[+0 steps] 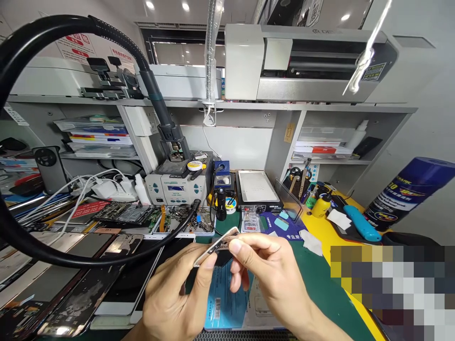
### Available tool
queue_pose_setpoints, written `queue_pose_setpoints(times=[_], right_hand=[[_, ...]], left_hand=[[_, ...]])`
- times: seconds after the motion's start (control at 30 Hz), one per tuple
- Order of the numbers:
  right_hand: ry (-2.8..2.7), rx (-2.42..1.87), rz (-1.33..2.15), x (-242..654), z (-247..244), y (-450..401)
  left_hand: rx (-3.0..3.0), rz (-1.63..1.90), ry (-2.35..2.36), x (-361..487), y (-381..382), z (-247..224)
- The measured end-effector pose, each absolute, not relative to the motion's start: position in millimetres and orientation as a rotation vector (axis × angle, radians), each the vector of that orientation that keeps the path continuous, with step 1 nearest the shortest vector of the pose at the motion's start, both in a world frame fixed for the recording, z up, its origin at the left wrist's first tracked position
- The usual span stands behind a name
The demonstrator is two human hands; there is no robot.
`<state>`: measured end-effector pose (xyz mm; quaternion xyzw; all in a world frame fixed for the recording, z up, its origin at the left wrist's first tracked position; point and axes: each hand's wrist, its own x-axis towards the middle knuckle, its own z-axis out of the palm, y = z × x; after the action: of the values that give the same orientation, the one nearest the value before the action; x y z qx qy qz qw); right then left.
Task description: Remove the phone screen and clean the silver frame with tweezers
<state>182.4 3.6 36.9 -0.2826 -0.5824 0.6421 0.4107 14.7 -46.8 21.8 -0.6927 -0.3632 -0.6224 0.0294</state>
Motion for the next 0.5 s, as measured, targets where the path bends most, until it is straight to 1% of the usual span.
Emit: queue_pose_setpoints(times=[0.5], right_hand=[[-1.485, -0.747, 1.573, 179.1, 38.3, -0.6]], left_hand=[[-2.21, -1.933, -1.12, 14.2, -46.9, 22.1]])
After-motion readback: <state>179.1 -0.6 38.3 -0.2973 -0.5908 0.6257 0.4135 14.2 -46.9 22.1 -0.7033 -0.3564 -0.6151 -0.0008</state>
